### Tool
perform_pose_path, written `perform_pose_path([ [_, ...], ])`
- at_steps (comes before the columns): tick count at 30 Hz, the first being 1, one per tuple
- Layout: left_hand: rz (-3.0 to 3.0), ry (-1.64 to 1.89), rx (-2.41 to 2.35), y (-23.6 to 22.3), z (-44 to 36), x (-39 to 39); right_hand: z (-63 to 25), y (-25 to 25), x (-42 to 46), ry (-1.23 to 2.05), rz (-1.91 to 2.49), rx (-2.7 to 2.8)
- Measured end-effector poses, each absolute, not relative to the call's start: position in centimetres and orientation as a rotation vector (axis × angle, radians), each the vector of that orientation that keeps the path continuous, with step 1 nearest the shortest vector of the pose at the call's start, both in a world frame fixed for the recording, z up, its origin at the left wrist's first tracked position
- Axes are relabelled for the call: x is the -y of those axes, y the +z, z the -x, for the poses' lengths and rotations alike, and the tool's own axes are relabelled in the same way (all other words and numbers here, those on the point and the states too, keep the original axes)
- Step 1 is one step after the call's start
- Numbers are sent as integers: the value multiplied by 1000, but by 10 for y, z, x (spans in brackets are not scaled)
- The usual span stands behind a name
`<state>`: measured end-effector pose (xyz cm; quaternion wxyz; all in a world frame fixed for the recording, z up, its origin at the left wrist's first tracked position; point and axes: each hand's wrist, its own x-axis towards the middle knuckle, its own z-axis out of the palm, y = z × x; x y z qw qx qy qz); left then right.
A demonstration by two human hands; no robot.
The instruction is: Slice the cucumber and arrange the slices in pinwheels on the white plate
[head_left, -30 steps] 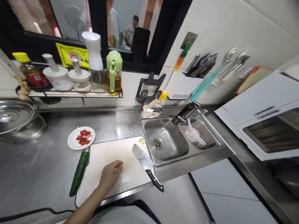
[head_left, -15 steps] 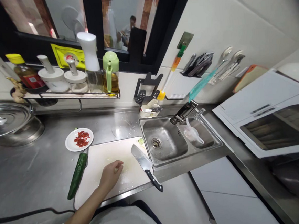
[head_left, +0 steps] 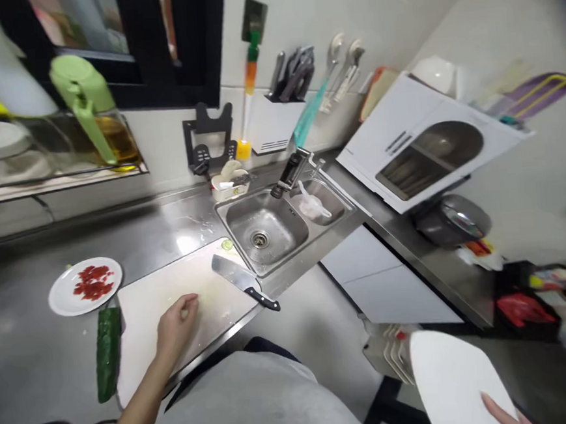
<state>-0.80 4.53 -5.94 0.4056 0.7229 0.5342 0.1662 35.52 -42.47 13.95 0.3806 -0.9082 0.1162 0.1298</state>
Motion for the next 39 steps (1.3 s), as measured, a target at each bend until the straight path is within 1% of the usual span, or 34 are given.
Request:
perform_pose_path([
  [2, -1844, 387, -1371, -60, 10, -44, -366, 131, 434, 398, 2242, -434],
  [4, -1862, 376, -1384, -61, 10, -41, -379, 121, 437, 502, 2052, -631],
  [7, -1874, 359, -1391, -62, 8, -35, -394, 108, 427, 466, 1943, -638],
  [10, -1863, 341, -1375, -60, 4, -28, -406, 93, 395, 436, 1893, -581],
  [16, -1812, 411, -1352, -58, 0, -12, -433, 66, 278, 593, 1925, -273],
  [18, -1793, 429, -1365, -58, 0, -9, -438, 62, 232, 585, 1971, -160],
  [21, -1754, 463, -1418, -59, 2, -5, -436, 60, 167, 460, 2113, 101],
  [24, -1720, 477, -1472, -60, 3, -3, -423, 56, 116, 277, 2305, 561],
  [28, -1684, 493, -1521, -63, 5, 1, -401, 48, 75, 88, 2363, 1156],
  [30, -1663, 502, -1558, -64, 6, 2, -393, 43, 63, 23, 2370, 1328],
  [35, -1611, 533, -1638, -67, 9, 5, -388, 33, 37, -18, 2398, 1369],
  [39, -1574, 586, -1697, -69, 9, 7, -394, 24, 20, 38, 2411, 1229],
])
